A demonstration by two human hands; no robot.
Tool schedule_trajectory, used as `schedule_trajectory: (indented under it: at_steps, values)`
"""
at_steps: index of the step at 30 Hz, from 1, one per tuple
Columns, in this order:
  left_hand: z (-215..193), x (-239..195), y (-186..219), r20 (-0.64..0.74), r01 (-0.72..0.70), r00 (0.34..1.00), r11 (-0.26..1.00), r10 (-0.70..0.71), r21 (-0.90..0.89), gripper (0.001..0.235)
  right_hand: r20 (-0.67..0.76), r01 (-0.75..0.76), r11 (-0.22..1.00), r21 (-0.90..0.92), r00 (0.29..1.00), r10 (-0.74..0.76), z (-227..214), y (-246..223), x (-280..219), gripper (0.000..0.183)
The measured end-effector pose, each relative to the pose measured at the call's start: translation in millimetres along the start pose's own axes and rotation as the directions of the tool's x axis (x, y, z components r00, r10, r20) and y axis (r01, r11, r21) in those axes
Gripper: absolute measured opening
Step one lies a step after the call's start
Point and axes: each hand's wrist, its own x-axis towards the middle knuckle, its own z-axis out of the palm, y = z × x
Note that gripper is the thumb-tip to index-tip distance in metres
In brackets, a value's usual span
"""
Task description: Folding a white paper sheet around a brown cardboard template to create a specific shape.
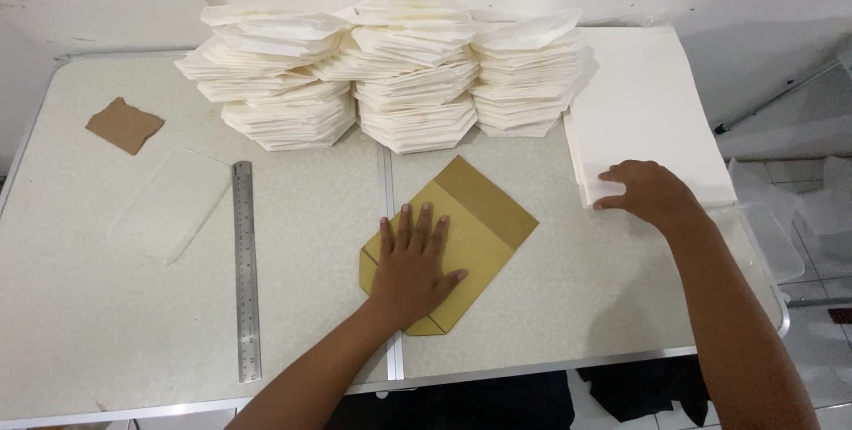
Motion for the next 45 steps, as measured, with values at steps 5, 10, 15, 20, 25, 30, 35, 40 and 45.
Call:
schedule_trajectory:
  at_steps: [5,10,15,20,25,30,35,40,45]
  values:
    - [1,0,0,-0.007,-0.004,1.000,1.000,0.004,-0.003,0.080,0.003,0.008,1.000,0.029,1.000,-0.008,11,13,10,0.051]
    - [1,0,-1,-0.010,-0.011,1.000,1.000,0.011,-0.003,0.079,-0.005,-0.006,0.991,0.132,1.000,0.007,17,15,12,0.044]
    - [1,0,0,0.010,-0.003,1.000,1.000,0.003,-0.022,0.080,-0.238,0.086,0.993,0.084,0.969,-0.064,13,-3,-5,0.024]
    - [56,14,-20,-0.379,-0.126,0.915,0.991,0.137,0.052,0.085,-0.554,0.310,0.917,0.250,0.823,-0.127,23,42,16,0.032]
    - [63,17,-22,-0.410,-0.104,0.900,0.986,0.148,0.128,0.086,-0.814,0.379,0.920,0.103,0.564,-0.141,-12,63,15,0.023]
    - [64,18,-24,-0.422,-0.107,0.895,0.987,0.147,0.117,0.086,-0.929,0.340,0.915,-0.217,0.217,-0.301,-50,60,-6,0.006]
    - [52,15,-22,-0.381,-0.073,0.920,0.996,0.090,0.058,0.081,-0.898,0.114,0.952,-0.283,0.317,-0.305,-87,-15,-76,0.016]
    - [42,11,-18,-0.278,0.053,0.959,0.998,-0.055,-0.015,0.078,-0.772,-0.131,0.969,-0.208,0.631,-0.080,-96,-101,-123,0.059]
    - [51,8,-24,-0.399,0.018,0.916,0.998,-0.038,-0.054,0.076,-0.889,0.406,0.810,-0.423,-0.012,-0.458,-125,-169,-180,0.024]
